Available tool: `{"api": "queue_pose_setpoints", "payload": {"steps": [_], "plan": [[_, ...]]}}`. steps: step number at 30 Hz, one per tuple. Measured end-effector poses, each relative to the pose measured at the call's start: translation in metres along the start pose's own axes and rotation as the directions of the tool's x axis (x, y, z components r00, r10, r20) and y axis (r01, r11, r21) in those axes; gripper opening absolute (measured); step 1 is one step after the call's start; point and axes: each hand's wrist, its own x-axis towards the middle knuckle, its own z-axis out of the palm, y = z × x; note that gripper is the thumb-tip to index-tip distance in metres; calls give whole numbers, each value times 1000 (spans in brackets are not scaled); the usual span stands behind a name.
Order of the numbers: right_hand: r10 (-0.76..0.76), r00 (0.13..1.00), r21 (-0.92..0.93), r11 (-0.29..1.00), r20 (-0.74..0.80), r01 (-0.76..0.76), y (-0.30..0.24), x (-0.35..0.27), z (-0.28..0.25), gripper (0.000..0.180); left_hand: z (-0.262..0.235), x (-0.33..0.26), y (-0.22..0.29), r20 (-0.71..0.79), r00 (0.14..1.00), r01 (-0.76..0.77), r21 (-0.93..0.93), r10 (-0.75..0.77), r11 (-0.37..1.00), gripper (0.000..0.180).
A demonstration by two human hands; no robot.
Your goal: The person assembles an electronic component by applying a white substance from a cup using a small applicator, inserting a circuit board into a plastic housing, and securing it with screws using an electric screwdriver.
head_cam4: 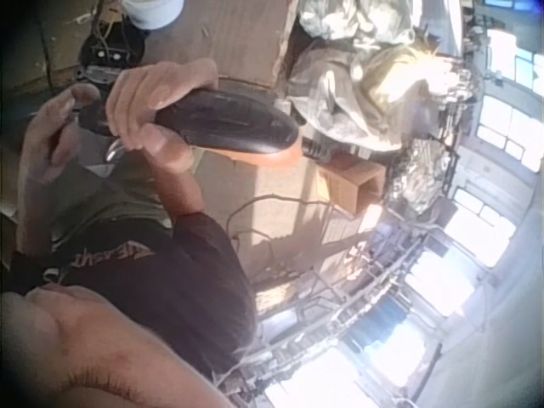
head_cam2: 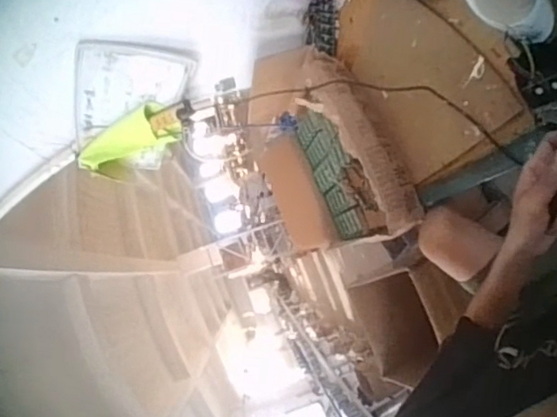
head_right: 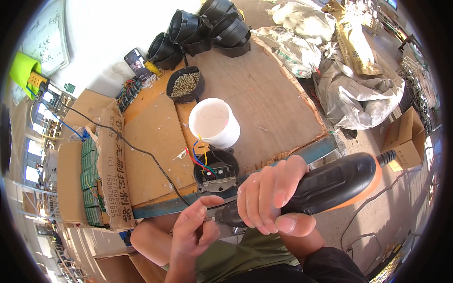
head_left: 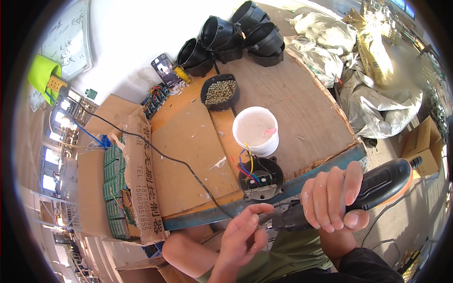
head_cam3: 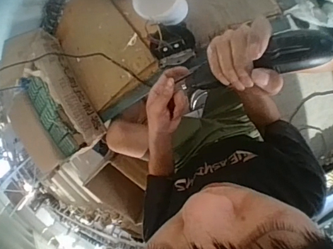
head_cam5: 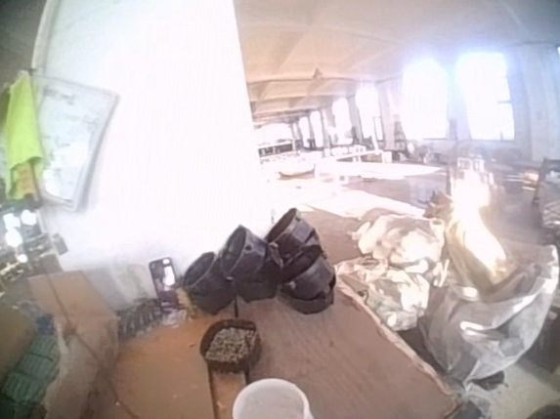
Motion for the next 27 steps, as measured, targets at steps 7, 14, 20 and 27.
{"api": "queue_pose_setpoints", "payload": {"steps": [7,14,20,27], "plan": [[-185,892,-137,981,-412,140,7,13,17,33,-31,14,-1,-49,631,-468,772,774,431,82],[-138,951,-484,875,-276,-13,36,0,-4,41,-53,76,-1,85,834,-359,834,545,420,124],[-158,965,-510,859,-210,29,41,-10,-12,38,-62,82,-28,216,680,-577,747,701,329,118],[-186,966,-489,869,-179,76,48,-9,-11,39,-57,79,-32,312,624,-605,773,717,190,120]]}}
